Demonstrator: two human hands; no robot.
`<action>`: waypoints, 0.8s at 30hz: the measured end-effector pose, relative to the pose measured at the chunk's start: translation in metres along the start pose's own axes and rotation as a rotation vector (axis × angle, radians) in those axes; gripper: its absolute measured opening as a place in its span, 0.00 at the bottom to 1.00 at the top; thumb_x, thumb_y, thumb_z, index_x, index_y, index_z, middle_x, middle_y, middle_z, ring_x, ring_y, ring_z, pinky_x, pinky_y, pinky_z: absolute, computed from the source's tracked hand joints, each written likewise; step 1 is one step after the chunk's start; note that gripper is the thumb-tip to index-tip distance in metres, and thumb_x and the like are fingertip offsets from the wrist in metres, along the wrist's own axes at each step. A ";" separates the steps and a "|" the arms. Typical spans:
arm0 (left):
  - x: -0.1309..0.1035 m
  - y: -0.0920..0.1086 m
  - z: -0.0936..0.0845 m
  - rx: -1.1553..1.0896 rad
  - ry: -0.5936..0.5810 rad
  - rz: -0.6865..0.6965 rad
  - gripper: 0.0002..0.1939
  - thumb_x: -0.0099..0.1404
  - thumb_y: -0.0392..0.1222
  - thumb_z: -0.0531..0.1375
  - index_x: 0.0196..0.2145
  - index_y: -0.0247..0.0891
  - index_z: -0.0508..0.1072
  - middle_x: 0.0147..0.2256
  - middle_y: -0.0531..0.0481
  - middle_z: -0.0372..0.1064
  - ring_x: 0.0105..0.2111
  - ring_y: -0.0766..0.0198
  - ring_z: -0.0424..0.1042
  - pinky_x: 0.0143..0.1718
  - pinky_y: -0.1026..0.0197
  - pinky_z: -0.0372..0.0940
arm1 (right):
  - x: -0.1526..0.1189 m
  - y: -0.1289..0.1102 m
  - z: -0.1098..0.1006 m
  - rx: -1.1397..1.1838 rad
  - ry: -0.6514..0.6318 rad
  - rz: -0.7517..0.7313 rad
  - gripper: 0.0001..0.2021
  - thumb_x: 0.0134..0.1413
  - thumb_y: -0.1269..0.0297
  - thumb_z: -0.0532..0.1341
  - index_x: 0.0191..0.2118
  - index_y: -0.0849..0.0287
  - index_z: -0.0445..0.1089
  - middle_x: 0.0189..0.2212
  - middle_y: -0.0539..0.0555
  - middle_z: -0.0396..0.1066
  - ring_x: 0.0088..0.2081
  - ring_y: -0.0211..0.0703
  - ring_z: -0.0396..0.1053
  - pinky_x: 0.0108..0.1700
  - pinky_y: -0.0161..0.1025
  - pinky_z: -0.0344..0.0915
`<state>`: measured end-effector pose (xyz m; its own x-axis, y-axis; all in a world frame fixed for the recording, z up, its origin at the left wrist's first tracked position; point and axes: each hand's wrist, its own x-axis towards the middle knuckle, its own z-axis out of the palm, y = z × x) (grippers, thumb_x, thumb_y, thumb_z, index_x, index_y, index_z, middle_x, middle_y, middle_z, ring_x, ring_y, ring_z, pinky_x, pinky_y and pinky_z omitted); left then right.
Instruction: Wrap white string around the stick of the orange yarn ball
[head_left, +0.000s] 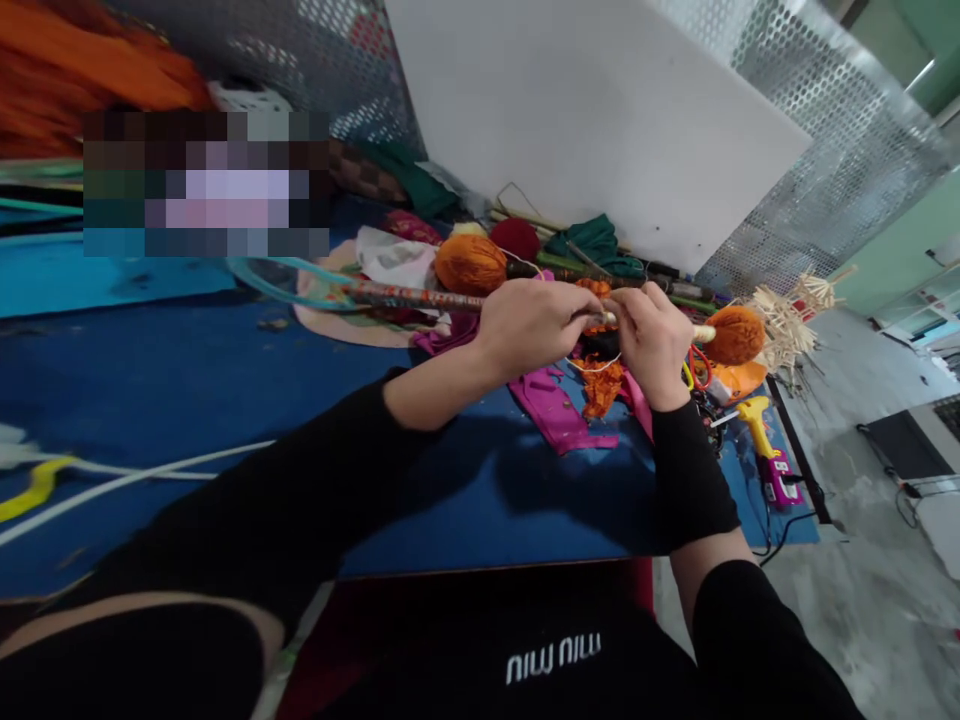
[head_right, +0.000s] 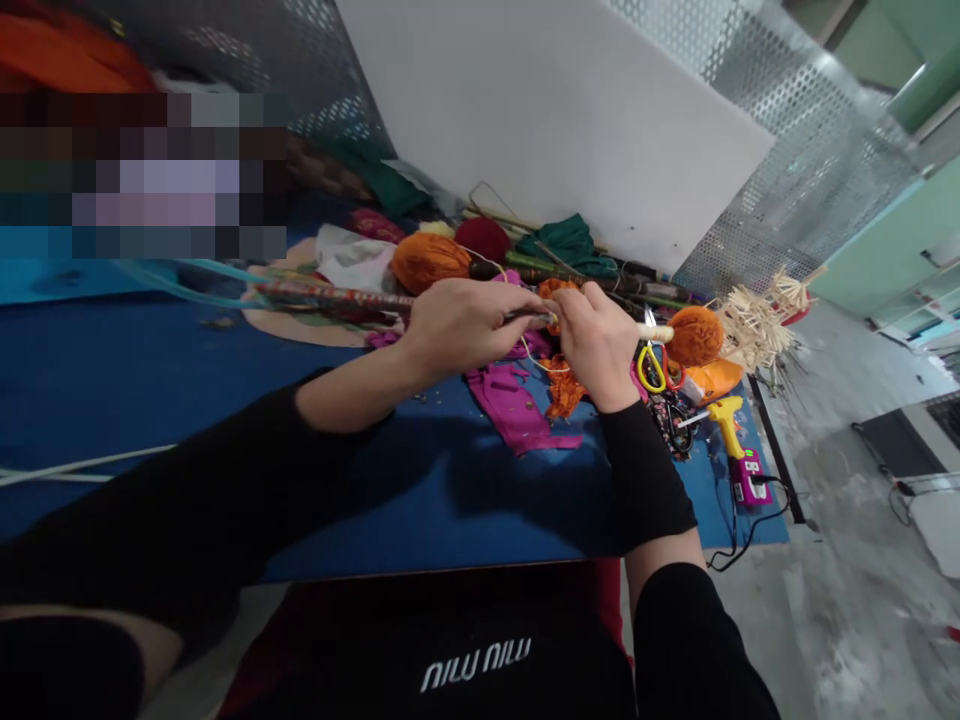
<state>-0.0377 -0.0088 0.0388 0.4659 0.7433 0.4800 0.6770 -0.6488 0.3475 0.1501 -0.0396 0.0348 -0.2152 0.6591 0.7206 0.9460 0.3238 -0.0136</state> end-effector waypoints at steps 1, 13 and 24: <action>-0.001 0.001 -0.001 0.061 -0.014 0.038 0.16 0.74 0.42 0.59 0.50 0.42 0.88 0.47 0.42 0.87 0.47 0.43 0.85 0.38 0.52 0.70 | 0.001 0.000 -0.001 0.015 -0.031 0.019 0.16 0.77 0.59 0.59 0.37 0.56 0.79 0.32 0.52 0.72 0.34 0.39 0.69 0.36 0.39 0.56; -0.001 -0.006 0.009 0.140 0.117 0.278 0.16 0.77 0.45 0.59 0.52 0.43 0.85 0.35 0.47 0.85 0.34 0.54 0.82 0.30 0.57 0.58 | 0.015 0.016 -0.018 0.485 -0.253 0.318 0.10 0.64 0.68 0.65 0.30 0.58 0.77 0.26 0.47 0.74 0.30 0.37 0.67 0.36 0.37 0.57; 0.002 -0.010 0.008 0.136 0.100 0.395 0.22 0.80 0.42 0.51 0.47 0.39 0.87 0.40 0.41 0.86 0.40 0.52 0.84 0.35 0.53 0.62 | 0.015 0.012 -0.027 0.335 -0.249 0.267 0.07 0.64 0.65 0.66 0.42 0.55 0.84 0.32 0.49 0.79 0.34 0.41 0.72 0.40 0.39 0.63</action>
<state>-0.0390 0.0009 0.0300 0.6512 0.4186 0.6330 0.5303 -0.8477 0.0150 0.1648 -0.0439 0.0638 -0.0660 0.8778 0.4744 0.8549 0.2949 -0.4268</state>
